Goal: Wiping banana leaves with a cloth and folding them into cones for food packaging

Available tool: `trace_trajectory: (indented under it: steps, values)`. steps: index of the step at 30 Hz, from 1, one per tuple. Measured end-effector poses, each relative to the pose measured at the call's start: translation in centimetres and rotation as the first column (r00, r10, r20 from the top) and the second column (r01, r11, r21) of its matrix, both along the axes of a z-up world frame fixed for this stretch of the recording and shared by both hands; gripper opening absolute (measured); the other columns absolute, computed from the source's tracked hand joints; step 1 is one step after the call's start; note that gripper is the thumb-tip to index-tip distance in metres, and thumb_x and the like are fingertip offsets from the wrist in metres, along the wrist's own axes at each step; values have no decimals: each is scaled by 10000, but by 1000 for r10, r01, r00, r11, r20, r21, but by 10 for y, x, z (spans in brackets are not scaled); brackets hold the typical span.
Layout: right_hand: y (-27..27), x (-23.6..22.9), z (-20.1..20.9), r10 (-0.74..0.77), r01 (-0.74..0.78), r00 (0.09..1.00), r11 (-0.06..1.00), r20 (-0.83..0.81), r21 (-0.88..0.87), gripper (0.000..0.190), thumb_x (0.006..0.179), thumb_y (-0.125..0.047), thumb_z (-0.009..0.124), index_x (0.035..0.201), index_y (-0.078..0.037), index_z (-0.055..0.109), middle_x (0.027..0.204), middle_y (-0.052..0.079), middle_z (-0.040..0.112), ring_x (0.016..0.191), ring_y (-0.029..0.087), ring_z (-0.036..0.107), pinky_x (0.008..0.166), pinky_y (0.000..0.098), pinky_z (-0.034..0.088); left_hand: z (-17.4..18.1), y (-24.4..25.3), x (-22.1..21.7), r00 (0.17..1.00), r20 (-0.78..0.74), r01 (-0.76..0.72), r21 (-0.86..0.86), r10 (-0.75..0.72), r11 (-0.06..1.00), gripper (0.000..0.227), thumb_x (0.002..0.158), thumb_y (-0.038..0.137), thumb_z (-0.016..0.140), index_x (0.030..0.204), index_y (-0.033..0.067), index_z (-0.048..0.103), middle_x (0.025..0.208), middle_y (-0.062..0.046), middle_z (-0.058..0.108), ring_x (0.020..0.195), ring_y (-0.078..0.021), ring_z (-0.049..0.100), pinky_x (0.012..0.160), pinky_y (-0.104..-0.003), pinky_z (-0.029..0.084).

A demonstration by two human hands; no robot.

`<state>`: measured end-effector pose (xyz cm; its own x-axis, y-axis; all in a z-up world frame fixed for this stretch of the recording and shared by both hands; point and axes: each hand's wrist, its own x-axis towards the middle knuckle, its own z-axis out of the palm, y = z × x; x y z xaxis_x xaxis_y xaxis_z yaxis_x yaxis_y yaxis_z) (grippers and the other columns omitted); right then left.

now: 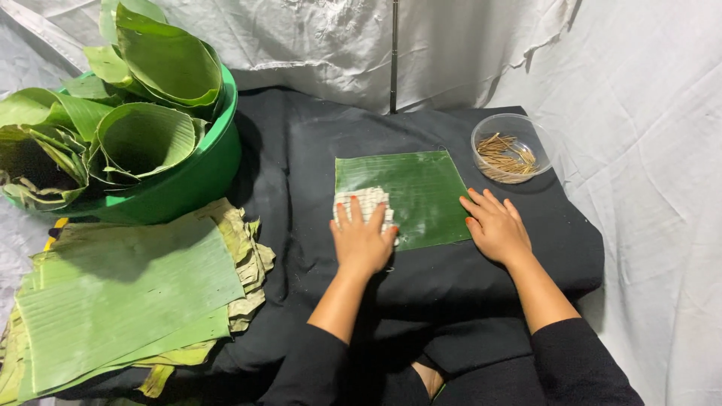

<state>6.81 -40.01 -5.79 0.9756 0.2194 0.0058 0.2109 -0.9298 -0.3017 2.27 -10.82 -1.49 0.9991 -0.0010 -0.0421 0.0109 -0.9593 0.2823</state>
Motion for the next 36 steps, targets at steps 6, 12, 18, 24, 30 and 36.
trace_trajectory:
  steps: [6,12,18,24,30,36]
  values:
    - [1,0,0,1,-2,1000,1000,13,15,498,1038,-381,424,1532,-336,470,1647,-72,371,1552,229,258,1259,543,142,16,-16,2,989,-145,-31,50,38,998,670,989,584,409,1586,283,358,1661,-295,152,1516,-573,29,1154,-706,115]
    - [5,-2,1,-25,23,999,998,25,55,472,1037,-357,440,1504,-344,505,1646,-86,378,1549,224,268,1264,546,127,7,-75,14,978,-126,168,10,-166,986,659,1004,564,372,1596,276,338,1668,-293,150,1517,-578,28,1152,-701,99]
    - [-1,2,-8,-7,5,999,999,42,34,472,1027,-371,464,1495,-334,518,1637,-75,396,1545,234,283,1257,553,160,4,-70,33,983,-91,160,1,-159,987,636,999,564,386,1575,293,378,1664,-268,189,1518,-569,64,1151,-696,141]
    - [1,-1,-4,-9,7,999,999,45,44,470,1033,-370,459,1498,-341,515,1634,-87,396,1546,219,278,1261,549,145,0,-8,35,998,-67,0,32,2,999,611,1001,556,425,1559,307,413,1651,-255,240,1522,-538,131,1157,-679,187]
    - [1,2,-6,-5,5,1000,1000,26,14,480,1025,-382,463,1501,-348,507,1638,-88,391,1549,223,275,1260,550,148,-11,6,43,993,-113,-27,71,35,997,639,997,569,410,1578,310,353,1667,-258,179,1515,-566,65,1164,-689,160]
    - [5,-3,4,-18,17,1000,999,15,51,466,1036,-383,443,1492,-333,521,1635,-90,394,1552,215,263,1266,543,121,16,-59,42,977,-158,151,46,-142,987,648,1002,566,387,1596,312,341,1684,-232,178,1531,-547,59,1171,-675,139]
